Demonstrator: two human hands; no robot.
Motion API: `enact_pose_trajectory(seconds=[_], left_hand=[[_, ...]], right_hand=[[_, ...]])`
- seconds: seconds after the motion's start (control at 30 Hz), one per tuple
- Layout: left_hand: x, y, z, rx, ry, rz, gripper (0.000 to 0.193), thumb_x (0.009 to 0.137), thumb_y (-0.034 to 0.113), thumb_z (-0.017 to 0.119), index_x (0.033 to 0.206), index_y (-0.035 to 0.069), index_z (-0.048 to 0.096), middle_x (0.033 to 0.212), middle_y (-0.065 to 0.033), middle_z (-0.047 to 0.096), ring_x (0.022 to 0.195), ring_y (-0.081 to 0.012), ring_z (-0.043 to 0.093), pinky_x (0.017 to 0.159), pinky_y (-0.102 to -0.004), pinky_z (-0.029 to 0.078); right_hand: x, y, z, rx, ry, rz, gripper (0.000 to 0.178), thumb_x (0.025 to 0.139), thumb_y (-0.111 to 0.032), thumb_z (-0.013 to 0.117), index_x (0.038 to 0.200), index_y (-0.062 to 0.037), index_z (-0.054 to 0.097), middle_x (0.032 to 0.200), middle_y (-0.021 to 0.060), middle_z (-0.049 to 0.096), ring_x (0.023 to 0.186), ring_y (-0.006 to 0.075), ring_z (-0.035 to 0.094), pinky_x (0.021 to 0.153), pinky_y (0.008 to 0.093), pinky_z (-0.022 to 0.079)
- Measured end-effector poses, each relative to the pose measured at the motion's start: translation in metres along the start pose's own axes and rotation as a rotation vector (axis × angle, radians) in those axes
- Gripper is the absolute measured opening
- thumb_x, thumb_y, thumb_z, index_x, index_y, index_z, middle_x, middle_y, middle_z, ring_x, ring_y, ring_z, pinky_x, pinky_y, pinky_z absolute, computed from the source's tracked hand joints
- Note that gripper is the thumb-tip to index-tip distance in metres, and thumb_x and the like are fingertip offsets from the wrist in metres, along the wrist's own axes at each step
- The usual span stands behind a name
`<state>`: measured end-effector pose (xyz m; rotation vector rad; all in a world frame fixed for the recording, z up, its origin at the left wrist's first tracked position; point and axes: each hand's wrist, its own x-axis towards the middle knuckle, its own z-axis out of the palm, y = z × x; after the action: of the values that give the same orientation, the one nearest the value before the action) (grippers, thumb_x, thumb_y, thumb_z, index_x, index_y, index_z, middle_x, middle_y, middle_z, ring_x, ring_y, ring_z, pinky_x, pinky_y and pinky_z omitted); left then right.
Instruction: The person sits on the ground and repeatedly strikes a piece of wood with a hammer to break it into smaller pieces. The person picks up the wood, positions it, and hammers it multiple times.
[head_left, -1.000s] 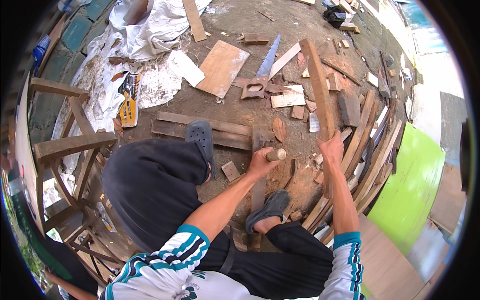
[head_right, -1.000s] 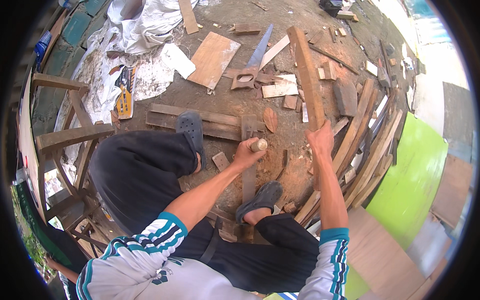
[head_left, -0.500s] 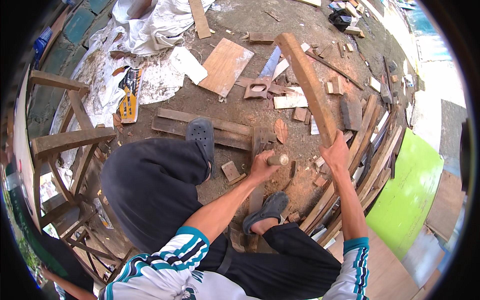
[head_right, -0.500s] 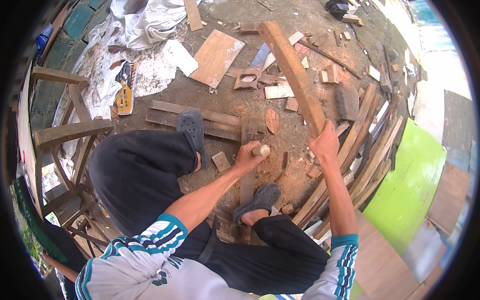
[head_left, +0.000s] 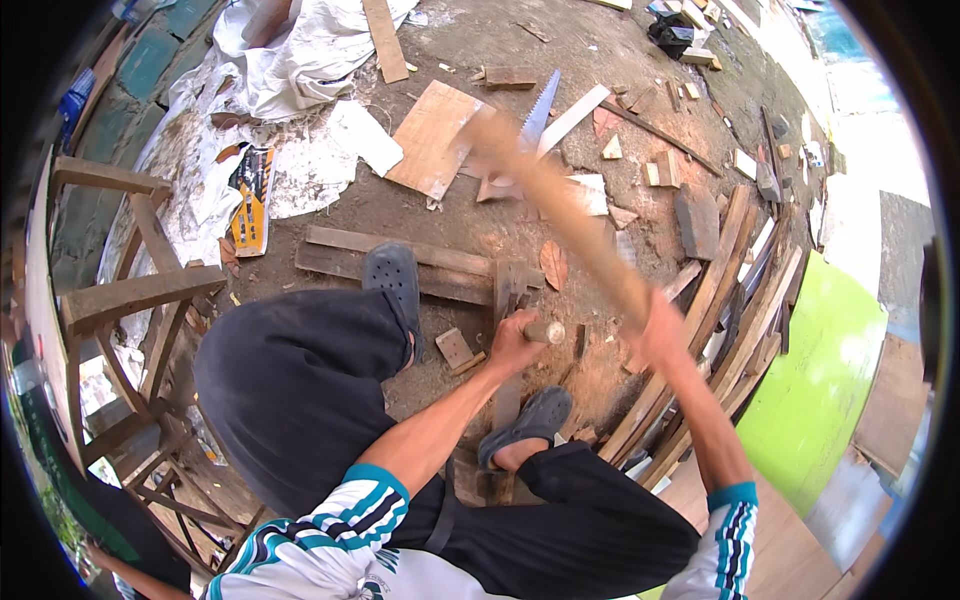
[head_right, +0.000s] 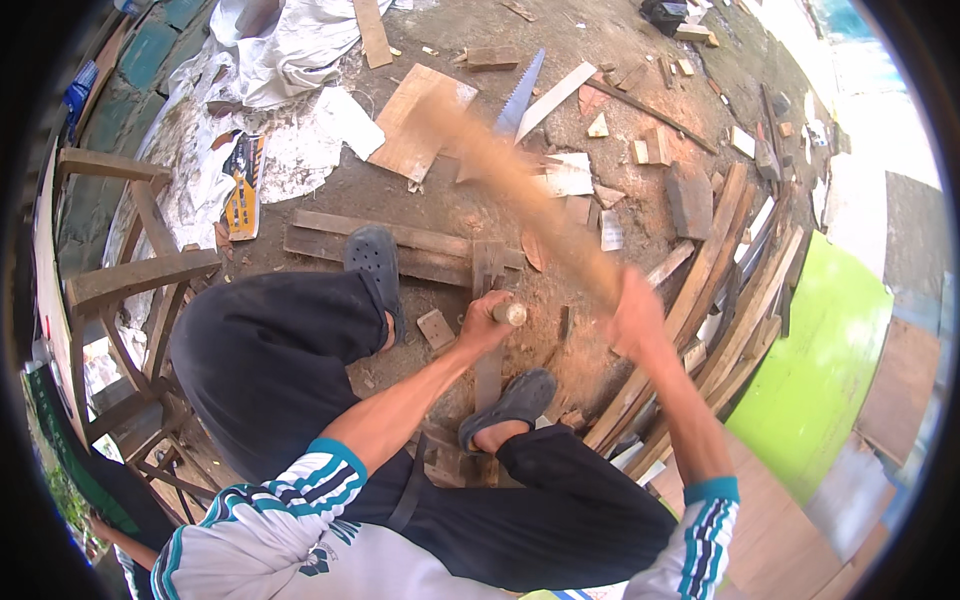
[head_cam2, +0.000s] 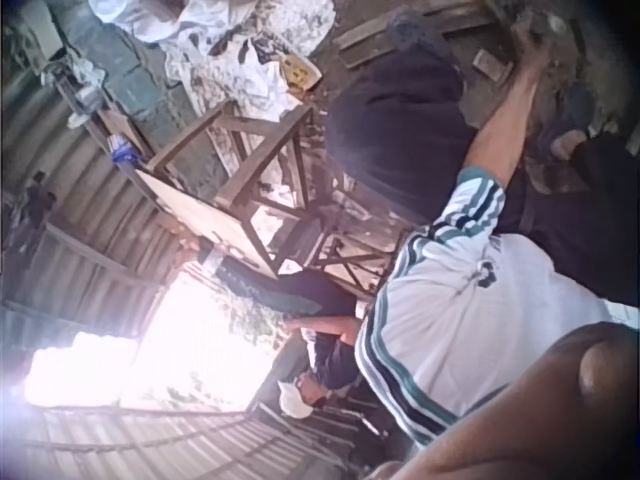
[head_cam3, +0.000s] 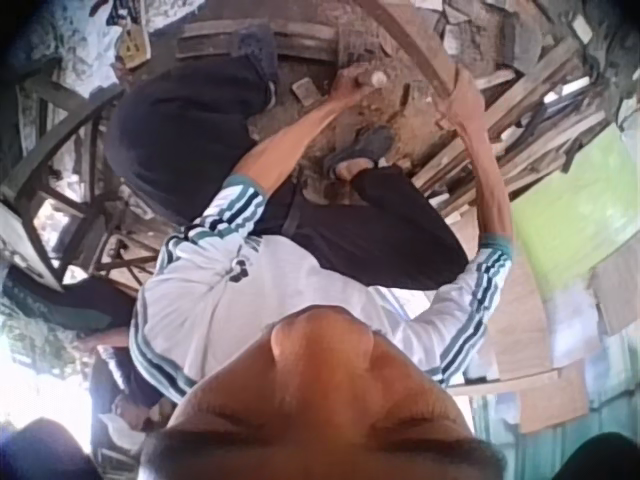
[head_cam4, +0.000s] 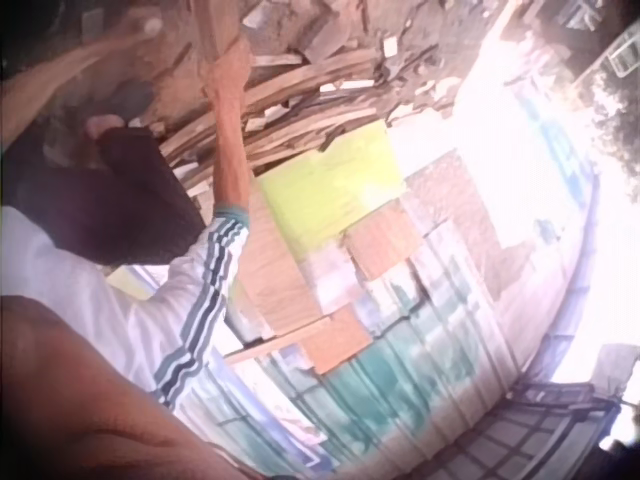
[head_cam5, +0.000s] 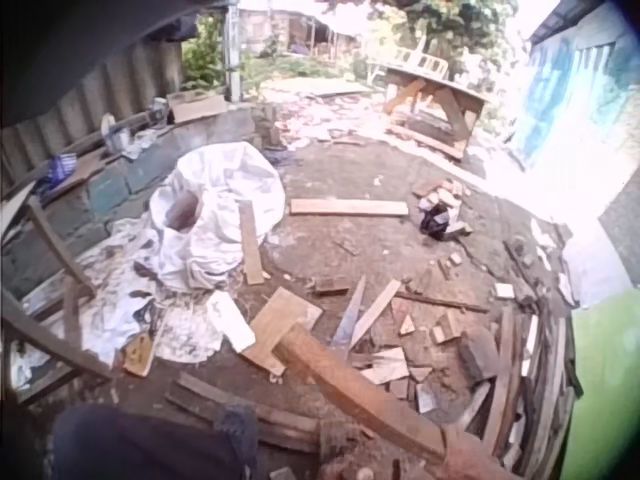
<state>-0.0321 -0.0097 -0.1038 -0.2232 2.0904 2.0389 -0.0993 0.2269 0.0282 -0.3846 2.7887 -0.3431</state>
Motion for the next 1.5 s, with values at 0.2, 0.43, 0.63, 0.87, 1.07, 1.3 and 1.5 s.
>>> enact_pose_trajectory(seconds=[0.2, 0.43, 0.63, 0.87, 1.07, 1.3, 1.5], left_hand=[[-0.007, 0.0, -0.003, 0.031, 0.009, 0.027, 0.027, 0.075, 0.013, 0.074, 0.073, 0.003, 0.049, 0.069, -0.0088, 0.048, 0.066, -0.0216, 0.05, 0.063, -0.0382, 0.042], [-0.003, 0.001, 0.003, 0.052, 0.019, 0.015, 0.026, 0.075, 0.013, 0.074, 0.073, 0.004, 0.05, 0.069, -0.0083, 0.049, 0.066, -0.0212, 0.05, 0.063, -0.0375, 0.041], [-0.012, 0.007, -0.005, 0.034, 0.006, -0.028, 0.025, 0.076, 0.015, 0.077, 0.077, 0.004, 0.054, 0.075, -0.0072, 0.054, 0.073, -0.0205, 0.057, 0.067, -0.0375, 0.044], [-0.027, 0.018, -0.011, 0.07, -0.012, 0.097, 0.045, 0.088, 0.045, 0.066, 0.101, 0.002, 0.066, 0.095, -0.0108, 0.065, 0.105, -0.0232, 0.058, 0.086, -0.0415, 0.044], [-0.01, 0.034, -0.024, -0.506, 0.166, -0.916, 0.064, 0.093, 0.066, 0.048, 0.112, 0.007, 0.065, 0.105, -0.0092, 0.062, 0.091, -0.0177, 0.052, 0.084, -0.0365, 0.043], [0.019, 0.045, -0.005, -1.102, 0.182, -1.472, 0.035, 0.086, 0.025, 0.073, 0.101, 0.001, 0.053, 0.094, -0.0086, 0.048, 0.082, -0.0209, 0.054, 0.068, -0.0387, 0.059], [0.039, 0.022, 0.006, -1.487, 0.555, -1.431, 0.01, 0.094, 0.012, 0.057, 0.096, 0.002, 0.054, 0.078, -0.0063, 0.065, 0.063, -0.0186, 0.067, 0.058, -0.0282, 0.059]], right_hand=[[0.014, 0.006, -0.011, -0.002, -0.027, 0.141, 0.059, 0.069, -0.018, 0.074, 0.118, 0.0017, 0.048, 0.104, 0.0262, 0.062, 0.095, 0.0433, 0.063, 0.084, 0.0483, 0.051], [0.004, 0.008, -0.002, -0.099, -0.082, 0.033, 0.066, 0.069, -0.021, 0.079, 0.123, 0.0002, 0.047, 0.101, 0.0234, 0.064, 0.09, 0.0404, 0.064, 0.082, 0.0467, 0.052], [0.001, -0.019, -0.015, -0.029, -0.217, 0.272, 0.069, 0.069, -0.027, 0.078, 0.124, 0.0008, 0.048, 0.109, 0.0233, 0.063, 0.099, 0.0417, 0.062, 0.087, 0.0499, 0.049], [-0.046, 0.047, 0.111, 0.187, -0.035, 0.522, 0.073, 0.068, -0.037, 0.078, 0.122, 0.0005, 0.047, 0.113, 0.0289, 0.062, 0.106, 0.0437, 0.061, 0.091, 0.0491, 0.049], [-0.075, 0.066, 0.159, 0.083, -0.111, 0.547, 0.077, 0.067, -0.034, 0.08, 0.125, -0.0002, 0.044, 0.119, 0.0274, 0.059, 0.11, 0.0441, 0.059, 0.093, 0.0486, 0.048], [-0.083, 0.032, 0.168, 0.097, -0.143, 0.682, 0.087, 0.067, -0.033, 0.081, 0.135, -0.0012, 0.036, 0.129, 0.027, 0.053, 0.115, 0.0437, 0.057, 0.094, 0.0494, 0.049], [-0.074, 0.013, 0.131, 0.09, -0.184, 0.64, 0.085, 0.068, -0.036, 0.081, 0.133, -0.002, 0.038, 0.118, 0.0276, 0.061, 0.106, 0.0442, 0.062, 0.088, 0.0489, 0.052]])
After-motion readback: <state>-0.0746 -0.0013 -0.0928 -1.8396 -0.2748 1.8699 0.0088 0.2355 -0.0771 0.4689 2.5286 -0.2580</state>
